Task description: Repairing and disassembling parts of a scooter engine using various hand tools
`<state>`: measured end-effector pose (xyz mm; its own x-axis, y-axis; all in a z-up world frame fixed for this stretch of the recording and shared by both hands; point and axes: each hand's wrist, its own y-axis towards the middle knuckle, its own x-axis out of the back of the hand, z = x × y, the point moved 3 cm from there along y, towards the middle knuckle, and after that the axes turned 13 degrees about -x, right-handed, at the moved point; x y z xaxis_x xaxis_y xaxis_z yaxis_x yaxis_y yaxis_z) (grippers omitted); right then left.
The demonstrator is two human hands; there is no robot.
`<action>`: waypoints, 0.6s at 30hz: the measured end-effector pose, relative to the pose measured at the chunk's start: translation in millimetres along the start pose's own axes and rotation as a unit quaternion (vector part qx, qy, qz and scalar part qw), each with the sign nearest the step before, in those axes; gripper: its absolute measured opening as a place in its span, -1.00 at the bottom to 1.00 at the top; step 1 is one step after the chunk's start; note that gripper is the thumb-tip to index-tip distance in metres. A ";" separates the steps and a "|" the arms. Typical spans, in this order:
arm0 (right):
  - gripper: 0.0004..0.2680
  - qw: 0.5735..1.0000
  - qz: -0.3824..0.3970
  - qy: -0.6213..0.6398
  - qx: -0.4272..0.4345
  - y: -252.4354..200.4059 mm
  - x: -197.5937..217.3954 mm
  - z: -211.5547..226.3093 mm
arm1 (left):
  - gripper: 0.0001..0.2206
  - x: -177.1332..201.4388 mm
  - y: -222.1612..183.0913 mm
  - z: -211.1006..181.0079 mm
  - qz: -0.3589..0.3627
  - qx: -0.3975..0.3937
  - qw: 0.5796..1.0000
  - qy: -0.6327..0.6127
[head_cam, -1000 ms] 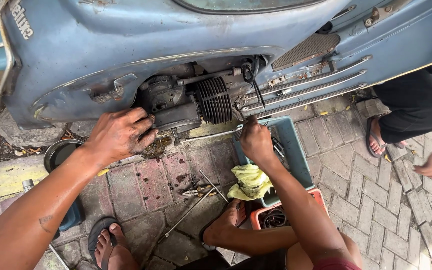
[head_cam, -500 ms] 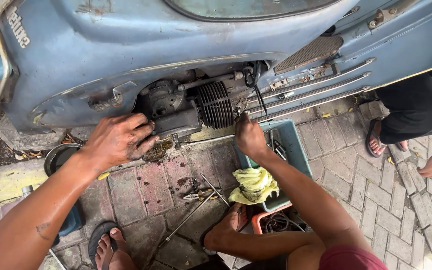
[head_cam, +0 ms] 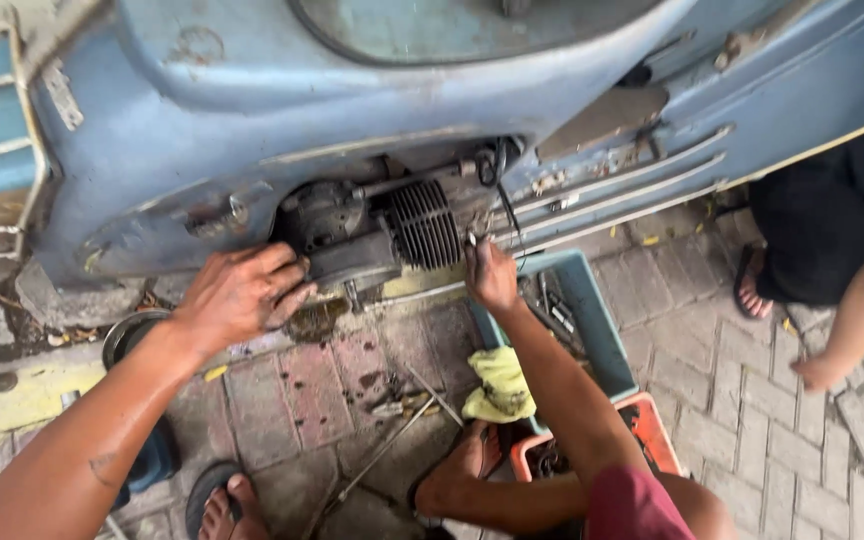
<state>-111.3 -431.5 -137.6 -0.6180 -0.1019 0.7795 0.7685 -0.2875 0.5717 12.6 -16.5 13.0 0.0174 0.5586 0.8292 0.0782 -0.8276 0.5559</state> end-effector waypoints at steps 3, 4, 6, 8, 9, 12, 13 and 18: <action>-0.79 0.995 0.057 -0.048 -0.071 -4.1 40.2 22.5 | -0.75 2.3 2.8 4.2 0.053 0.042 0.997 -0.030; -0.79 0.995 0.056 -0.050 -0.068 1.0 50.2 21.8 | -0.75 2.6 3.3 6.2 0.050 0.043 0.997 -0.030; -0.74 0.940 0.249 -0.070 -0.224 -0.6 62.1 9.7 | -0.66 -1.3 4.3 9.1 0.089 0.053 0.994 -0.036; -0.85 0.922 0.299 -0.021 -0.247 30.5 98.8 46.8 | -0.69 -1.3 5.5 9.9 0.103 0.049 0.993 -0.038; -0.89 0.899 0.348 0.031 -0.264 47.4 115.5 66.6 | -0.73 -0.5 6.2 11.1 0.117 0.049 0.991 -0.037; -0.83 0.840 0.446 0.070 -0.301 74.7 123.9 81.6 | -0.69 6.3 13.2 7.6 0.165 0.085 0.981 -0.046; -0.83 0.841 0.445 0.069 -0.300 76.9 118.4 74.5 | -0.69 12.5 16.8 2.0 0.164 0.085 0.982 -0.046; -0.75 0.907 0.421 0.001 0.014 84.6 68.5 34.5 | -0.67 9.4 14.7 4.8 0.169 0.110 0.978 -0.048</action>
<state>-82.8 -429.9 -27.0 0.1896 -0.2748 0.9426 0.9721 -0.0826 -0.2196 18.7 -23.1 28.7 0.1729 0.2673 0.9480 0.2647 -0.9397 0.2167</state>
